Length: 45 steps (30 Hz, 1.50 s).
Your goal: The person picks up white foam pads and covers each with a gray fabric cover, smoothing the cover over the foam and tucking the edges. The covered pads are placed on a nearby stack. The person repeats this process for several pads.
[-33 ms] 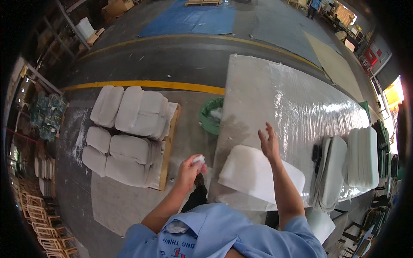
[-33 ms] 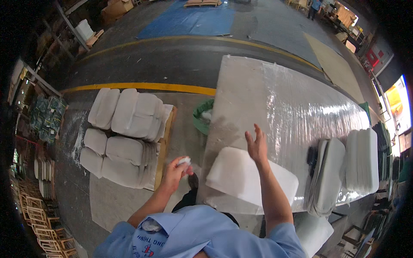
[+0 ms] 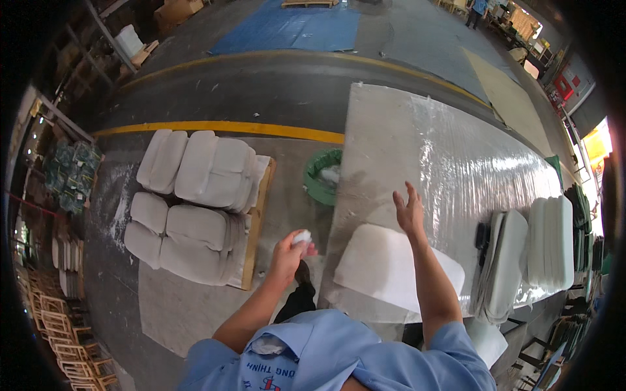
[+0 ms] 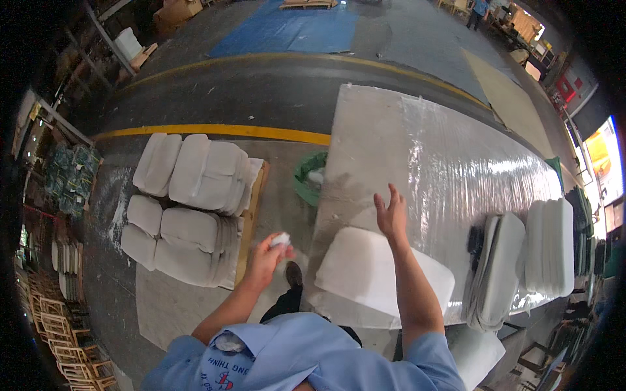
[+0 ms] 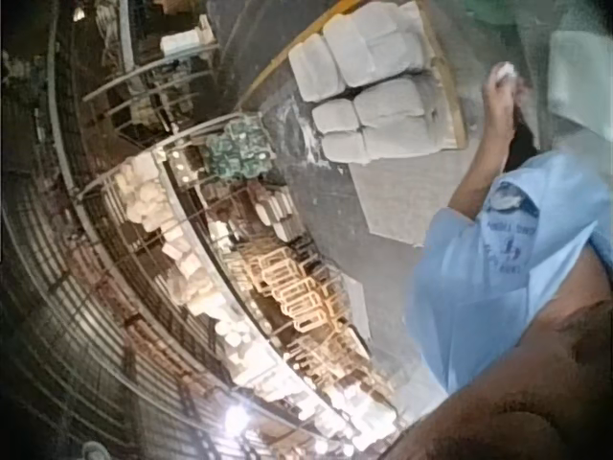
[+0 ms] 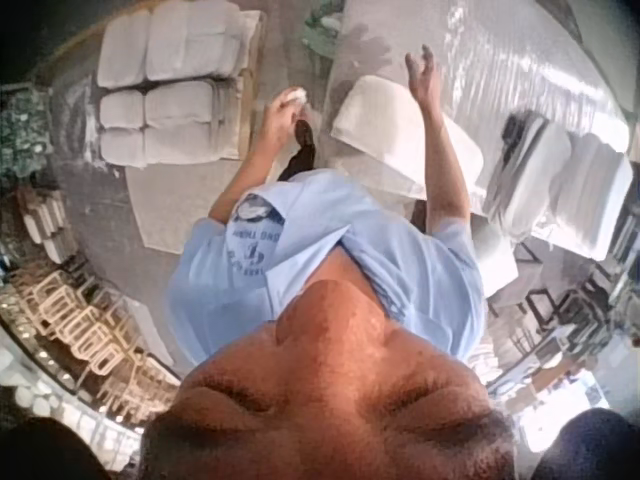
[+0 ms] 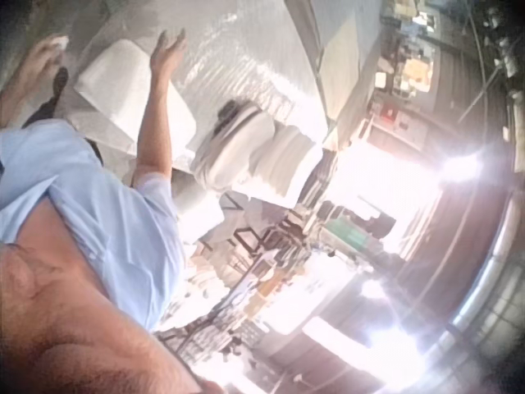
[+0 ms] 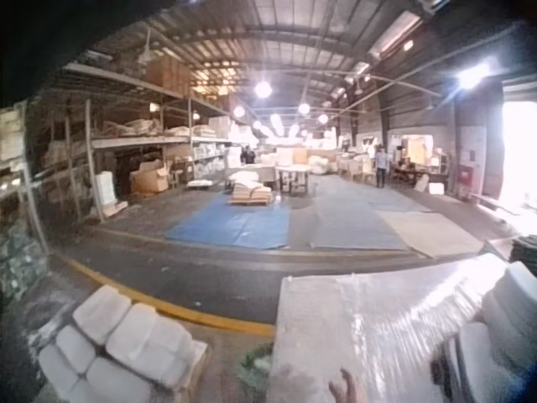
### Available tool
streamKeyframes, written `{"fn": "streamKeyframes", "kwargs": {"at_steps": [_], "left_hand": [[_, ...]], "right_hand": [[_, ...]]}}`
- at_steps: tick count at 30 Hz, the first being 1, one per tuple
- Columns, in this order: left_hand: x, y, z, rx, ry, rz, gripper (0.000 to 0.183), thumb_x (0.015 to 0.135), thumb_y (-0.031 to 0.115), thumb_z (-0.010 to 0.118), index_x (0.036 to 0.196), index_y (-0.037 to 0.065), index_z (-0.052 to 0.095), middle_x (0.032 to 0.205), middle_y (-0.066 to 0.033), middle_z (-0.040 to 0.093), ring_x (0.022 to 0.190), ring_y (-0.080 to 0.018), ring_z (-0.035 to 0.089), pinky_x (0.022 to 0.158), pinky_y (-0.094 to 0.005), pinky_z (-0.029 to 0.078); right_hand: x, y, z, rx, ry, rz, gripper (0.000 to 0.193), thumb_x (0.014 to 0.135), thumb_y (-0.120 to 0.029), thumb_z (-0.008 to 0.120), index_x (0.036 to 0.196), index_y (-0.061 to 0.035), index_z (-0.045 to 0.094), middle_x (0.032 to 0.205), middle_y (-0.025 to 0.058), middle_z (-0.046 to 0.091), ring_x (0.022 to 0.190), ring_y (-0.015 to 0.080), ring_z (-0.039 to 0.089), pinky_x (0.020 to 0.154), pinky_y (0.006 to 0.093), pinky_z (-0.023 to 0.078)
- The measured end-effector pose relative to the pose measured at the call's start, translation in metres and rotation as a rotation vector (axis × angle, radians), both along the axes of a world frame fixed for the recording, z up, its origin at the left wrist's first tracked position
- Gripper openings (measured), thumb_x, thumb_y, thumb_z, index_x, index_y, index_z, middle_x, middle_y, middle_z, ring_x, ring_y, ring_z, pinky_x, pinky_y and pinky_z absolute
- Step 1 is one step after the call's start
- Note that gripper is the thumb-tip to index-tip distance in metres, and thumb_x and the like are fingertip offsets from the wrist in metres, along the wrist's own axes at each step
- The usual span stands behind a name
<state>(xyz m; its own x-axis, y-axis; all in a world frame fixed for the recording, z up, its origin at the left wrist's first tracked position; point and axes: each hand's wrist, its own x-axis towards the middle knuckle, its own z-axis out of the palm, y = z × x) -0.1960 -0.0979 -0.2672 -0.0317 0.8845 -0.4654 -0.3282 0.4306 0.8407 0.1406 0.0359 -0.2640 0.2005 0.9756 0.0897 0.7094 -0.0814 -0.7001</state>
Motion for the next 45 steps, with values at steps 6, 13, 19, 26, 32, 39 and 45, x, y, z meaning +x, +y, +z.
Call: {"fn": "streamKeyframes", "kwargs": {"at_steps": [6, 13, 19, 26, 32, 39, 45], "left_hand": [[-0.018, 0.147, -0.013, 0.013, -0.061, -0.039, 0.033, 0.112, 0.020, 0.051, 0.136, -0.001, 0.060, 0.117, -0.0122, 0.069, 0.112, -0.0248, 0.072, 0.108, -0.0383, 0.049], [0.007, 0.291, -0.118, 0.215, 0.703, -0.255, 0.024, 0.101, 0.006, 0.063, 0.125, 0.005, 0.063, 0.116, -0.0141, 0.070, 0.102, -0.0323, 0.073, 0.089, -0.0428, 0.055], [0.071, 0.360, -0.197, 0.144, 0.583, -0.336, 0.018, 0.098, 0.017, 0.061, 0.109, 0.003, 0.067, 0.114, -0.0218, 0.064, 0.104, -0.0412, 0.063, 0.089, -0.0479, 0.050], [0.087, 0.406, -0.248, -0.383, 0.521, -0.841, 0.036, 0.107, 0.027, 0.046, 0.124, 0.006, 0.070, 0.125, -0.0140, 0.070, 0.117, -0.0271, 0.065, 0.096, -0.0420, 0.052], [0.109, 0.411, -0.254, -0.546, 0.173, -0.681, 0.038, 0.107, 0.026, 0.049, 0.130, 0.003, 0.067, 0.134, -0.0142, 0.066, 0.120, -0.0286, 0.063, 0.097, -0.0416, 0.051], [0.081, 0.409, -0.217, -0.567, -0.108, -0.390, 0.042, 0.107, 0.026, 0.051, 0.137, -0.001, 0.063, 0.145, -0.0144, 0.063, 0.124, -0.0303, 0.062, 0.099, -0.0410, 0.051], [0.014, 0.365, -0.151, 0.230, 1.169, -0.983, 0.048, 0.111, 0.008, 0.037, 0.157, 0.007, 0.050, 0.160, -0.0222, 0.049, 0.147, -0.0351, 0.048, 0.118, -0.0470, 0.041]], "right_hand": [[-0.057, 0.083, -0.083, -0.311, -0.294, -0.323, 0.074, 0.104, -0.055, 0.056, 0.159, -0.0074, 0.042, 0.163, 0.0255, 0.034, 0.155, 0.0424, 0.027, 0.123, 0.0654, 0.021], [-0.094, 0.094, -0.094, -0.342, -0.449, -0.371, 0.081, 0.103, -0.057, 0.054, 0.166, -0.0115, 0.031, 0.171, 0.0250, 0.021, 0.162, 0.0433, 0.008, 0.127, 0.0659, 0.007], [-0.086, 0.094, -0.098, -0.344, -0.466, -0.386, 0.080, 0.101, -0.053, 0.057, 0.165, -0.0100, 0.033, 0.170, 0.0266, 0.023, 0.161, 0.0463, 0.010, 0.127, 0.0662, 0.006], [-0.076, 0.095, -0.092, -0.395, -0.374, -0.360, 0.083, 0.099, -0.055, 0.058, 0.164, -0.0097, 0.035, 0.169, 0.0277, 0.024, 0.160, 0.0490, 0.011, 0.126, 0.0682, 0.007], [-0.071, 0.092, -0.085, -0.352, -0.318, -0.362, 0.084, 0.100, -0.056, 0.056, 0.165, -0.0104, 0.032, 0.170, 0.0269, 0.021, 0.161, 0.0476, 0.010, 0.126, 0.0681, 0.007], [-0.078, 0.088, -0.084, -0.329, -0.291, -0.399, 0.083, 0.100, -0.056, 0.055, 0.165, -0.0104, 0.032, 0.170, 0.0265, 0.022, 0.161, 0.0472, 0.010, 0.126, 0.0681, 0.008], [-0.078, 0.090, -0.079, -0.306, -0.285, -0.374, 0.082, 0.101, -0.055, 0.053, 0.165, -0.0093, 0.032, 0.171, 0.0259, 0.022, 0.161, 0.0469, 0.009, 0.126, 0.0682, 0.007]]}}
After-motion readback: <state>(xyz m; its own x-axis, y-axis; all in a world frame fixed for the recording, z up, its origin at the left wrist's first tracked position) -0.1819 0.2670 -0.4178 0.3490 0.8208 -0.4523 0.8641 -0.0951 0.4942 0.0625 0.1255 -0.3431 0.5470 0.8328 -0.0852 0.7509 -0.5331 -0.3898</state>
